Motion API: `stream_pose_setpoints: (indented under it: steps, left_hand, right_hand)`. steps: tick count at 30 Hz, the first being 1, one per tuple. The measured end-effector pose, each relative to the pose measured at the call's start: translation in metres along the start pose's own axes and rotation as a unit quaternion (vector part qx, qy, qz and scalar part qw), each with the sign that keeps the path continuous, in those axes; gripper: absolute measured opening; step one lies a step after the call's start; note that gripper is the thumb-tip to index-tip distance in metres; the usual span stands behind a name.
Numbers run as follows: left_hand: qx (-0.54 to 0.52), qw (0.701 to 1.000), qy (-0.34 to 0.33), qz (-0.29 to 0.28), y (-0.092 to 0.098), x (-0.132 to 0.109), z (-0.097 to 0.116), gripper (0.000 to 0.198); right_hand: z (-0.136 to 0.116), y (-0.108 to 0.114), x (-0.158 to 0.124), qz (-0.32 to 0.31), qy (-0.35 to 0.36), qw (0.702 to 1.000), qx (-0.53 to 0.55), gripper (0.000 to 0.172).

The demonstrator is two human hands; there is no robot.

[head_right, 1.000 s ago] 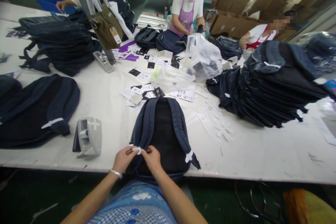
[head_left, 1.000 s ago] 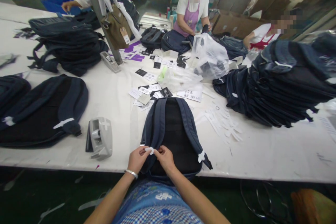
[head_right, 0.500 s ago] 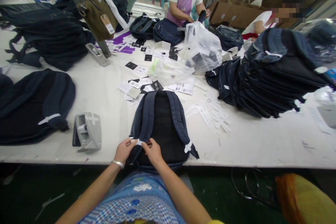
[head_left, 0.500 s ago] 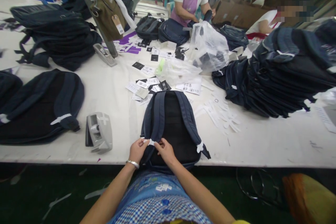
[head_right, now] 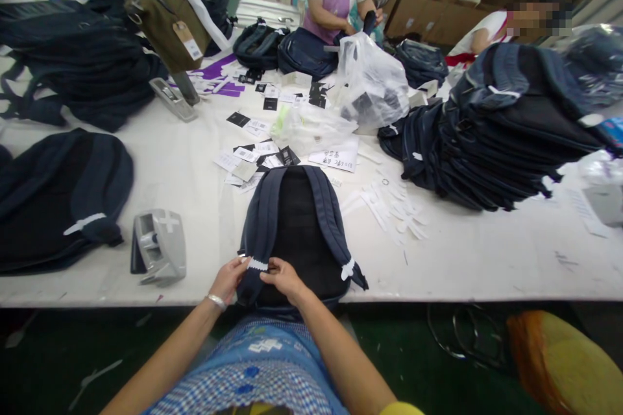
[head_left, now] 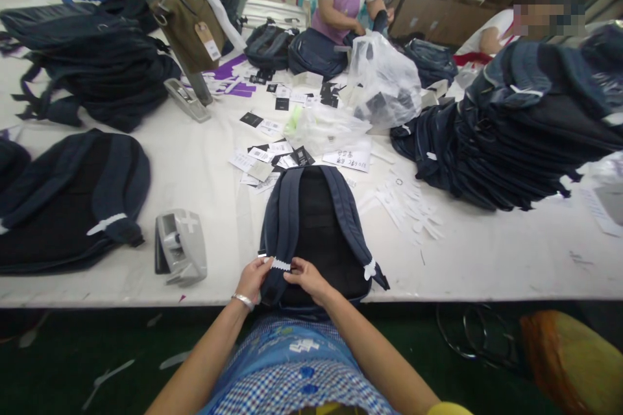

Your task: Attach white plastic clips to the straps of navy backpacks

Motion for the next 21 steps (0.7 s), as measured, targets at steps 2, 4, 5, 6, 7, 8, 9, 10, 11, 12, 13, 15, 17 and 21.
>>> stream_pose_setpoints:
  steps: [2, 4, 5, 6, 7, 8, 9, 10, 11, 12, 13, 15, 17, 21]
  left_hand:
    - [0.017, 1.000, -0.024, -0.002, 0.000, -0.001, 0.000, 0.038]
    - [0.019, 0.999, -0.029, -0.004, 0.000, -0.001, -0.001, 0.037]
    - [0.006, 1.000, -0.021, -0.002, 0.001, 0.000, -0.003, 0.037]
    - [-0.012, 1.000, -0.008, -0.001, 0.001, 0.001, -0.005, 0.037]
    - [-0.029, 1.000, 0.005, 0.001, 0.001, 0.002, -0.006, 0.038]
    - [-0.045, 0.999, 0.017, 0.002, 0.002, 0.003, -0.007, 0.038]
    - [-0.055, 0.998, 0.028, 0.002, 0.002, 0.004, -0.008, 0.039]
    - [-0.060, 0.998, 0.035, 0.002, 0.002, 0.005, -0.008, 0.040]
    - [-0.061, 0.997, 0.041, 0.003, 0.002, 0.005, -0.008, 0.040]
    - [-0.063, 0.997, 0.046, 0.004, 0.001, 0.006, -0.007, 0.041]
    - [-0.066, 0.997, 0.049, 0.007, 0.001, 0.006, -0.007, 0.040]
    - [-0.067, 0.997, 0.045, 0.014, 0.000, 0.005, -0.006, 0.039]
    - [-0.059, 0.998, 0.030, 0.022, -0.001, 0.003, -0.005, 0.038]
    - [-0.039, 0.998, 0.004, 0.046, -0.007, 0.000, -0.003, 0.038]
  right_hand:
    - [-0.003, -0.004, -0.002, 0.068, 0.031, 0.997, -0.012, 0.040]
    - [-0.002, -0.004, -0.001, 0.143, 0.026, 0.989, -0.007, 0.038]
    - [0.000, -0.003, 0.001, 0.154, 0.014, 0.988, 0.001, 0.036]
    - [0.001, -0.002, 0.003, 0.142, -0.003, 0.990, 0.013, 0.036]
    - [0.002, -0.002, 0.006, 0.116, -0.021, 0.993, 0.027, 0.036]
    - [0.002, -0.001, 0.008, 0.090, -0.038, 0.994, 0.040, 0.035]
    - [0.002, 0.000, 0.009, 0.071, -0.052, 0.995, 0.049, 0.035]
    - [0.002, 0.001, 0.010, 0.062, -0.062, 0.995, 0.053, 0.035]
    - [0.001, 0.001, 0.009, 0.061, -0.061, 0.995, 0.051, 0.034]
    - [0.001, 0.001, 0.008, 0.064, -0.046, 0.996, 0.044, 0.034]
    - [0.000, 0.000, 0.007, 0.071, -0.019, 0.997, 0.029, 0.033]
    - [-0.001, -0.003, 0.002, 0.096, 0.058, 0.993, -0.028, 0.038]
    - [0.000, -0.005, -0.002, 0.134, 0.119, 0.979, -0.099, 0.044]
    - [0.008, -0.002, -0.002, 0.181, 0.124, 0.968, -0.120, 0.039]
Point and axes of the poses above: each hand's wrist, its own x-axis towards the middle knuckle, its own y-axis out of the back of the hand, z = x × y, the point moved 3 cm from there along x, towards the middle knuckle, and after that the axes turned 10 degrees about -x, right-handed, at the moved point
